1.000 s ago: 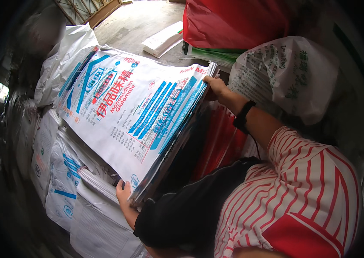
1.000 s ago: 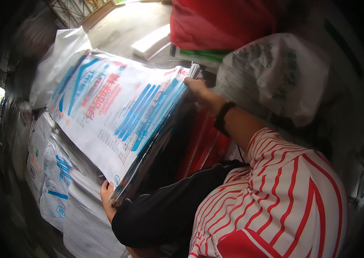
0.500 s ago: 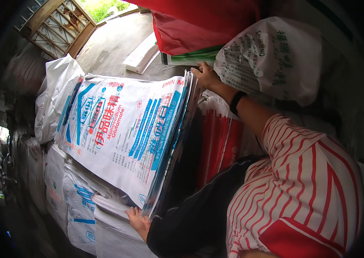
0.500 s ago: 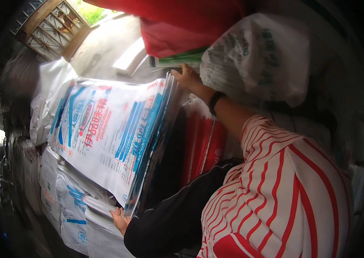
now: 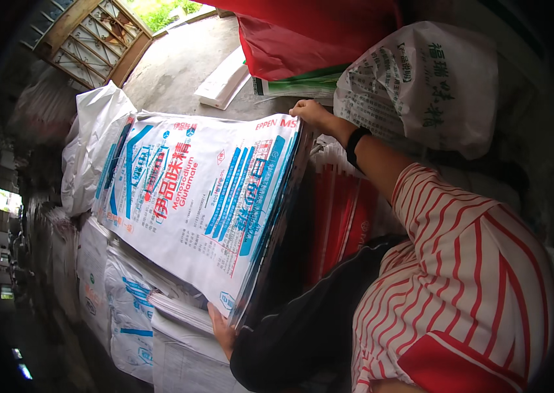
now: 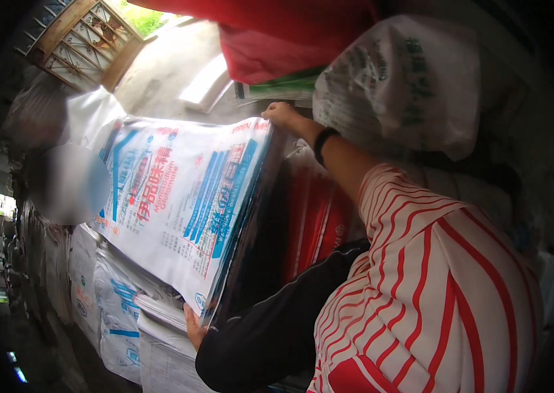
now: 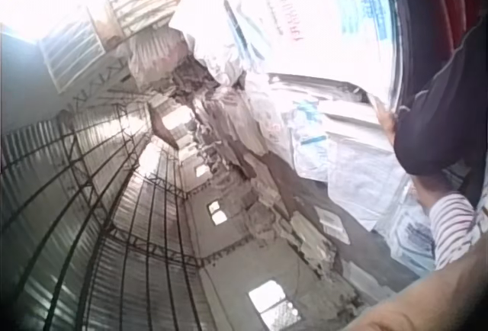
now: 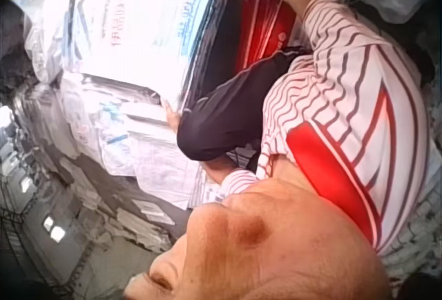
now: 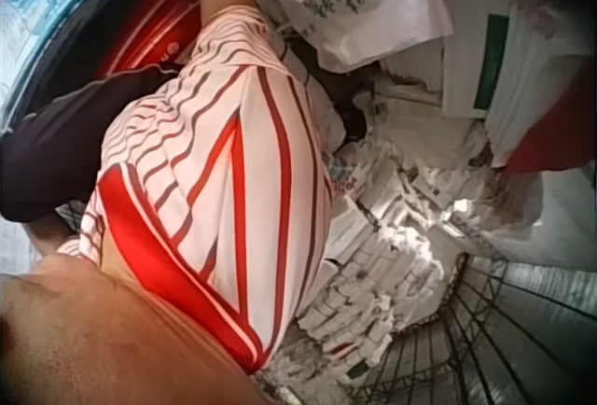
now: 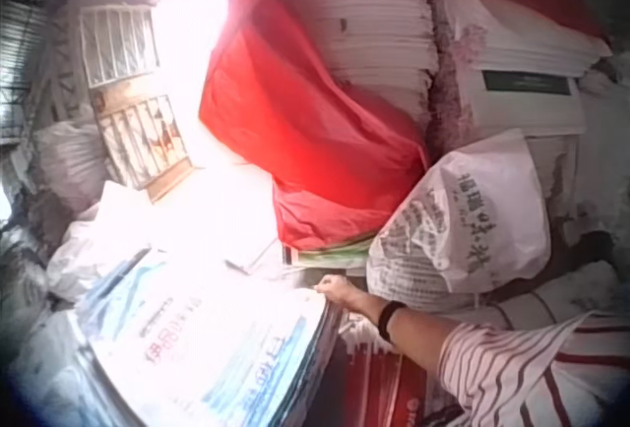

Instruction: Sorting and stacking large printed plastic bags in a warehouse manufacturing facility.

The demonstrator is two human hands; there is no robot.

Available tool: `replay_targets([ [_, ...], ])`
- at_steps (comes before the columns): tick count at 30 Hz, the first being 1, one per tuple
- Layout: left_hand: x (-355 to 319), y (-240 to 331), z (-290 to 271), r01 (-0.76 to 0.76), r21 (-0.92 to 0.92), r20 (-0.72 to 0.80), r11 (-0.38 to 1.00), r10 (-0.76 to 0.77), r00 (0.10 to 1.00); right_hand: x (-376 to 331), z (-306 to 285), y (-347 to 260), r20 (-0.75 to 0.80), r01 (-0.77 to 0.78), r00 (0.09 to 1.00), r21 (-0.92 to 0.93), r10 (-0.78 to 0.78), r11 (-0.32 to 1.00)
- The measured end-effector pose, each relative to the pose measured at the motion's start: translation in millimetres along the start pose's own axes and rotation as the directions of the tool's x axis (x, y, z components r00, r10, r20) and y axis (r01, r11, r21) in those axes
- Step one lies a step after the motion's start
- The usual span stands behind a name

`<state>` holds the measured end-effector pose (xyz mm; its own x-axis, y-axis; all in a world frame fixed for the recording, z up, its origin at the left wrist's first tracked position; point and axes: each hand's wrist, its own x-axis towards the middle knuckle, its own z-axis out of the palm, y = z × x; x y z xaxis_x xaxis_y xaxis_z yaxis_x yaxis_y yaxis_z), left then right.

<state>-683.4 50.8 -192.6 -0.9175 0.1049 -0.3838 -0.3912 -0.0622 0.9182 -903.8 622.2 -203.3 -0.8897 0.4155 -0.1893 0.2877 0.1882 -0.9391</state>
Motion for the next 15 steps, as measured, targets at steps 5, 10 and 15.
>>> replay_targets([
  [5, -8.0, 10.5, 16.3, 0.083, -0.271, -0.383, 0.959, -0.187, 0.905, 14.3, -4.6, 14.9, 0.03, 0.047, 0.998, 0.073, -0.049, 0.996],
  [10, -12.2, -12.9, 2.9, 0.167, -0.33, -0.142, 0.929, -0.224, 0.964, 10.2, -4.2, 14.5, 0.208, -0.061, 0.977, 0.066, 0.046, 0.996],
  [15, -0.3, -55.1, -46.1, 0.101, -0.416, -0.138, 0.904, -0.173, 0.975, -7.1, 11.4, -5.3, 0.378, -0.22, 0.916, 0.196, 0.134, 0.956],
])
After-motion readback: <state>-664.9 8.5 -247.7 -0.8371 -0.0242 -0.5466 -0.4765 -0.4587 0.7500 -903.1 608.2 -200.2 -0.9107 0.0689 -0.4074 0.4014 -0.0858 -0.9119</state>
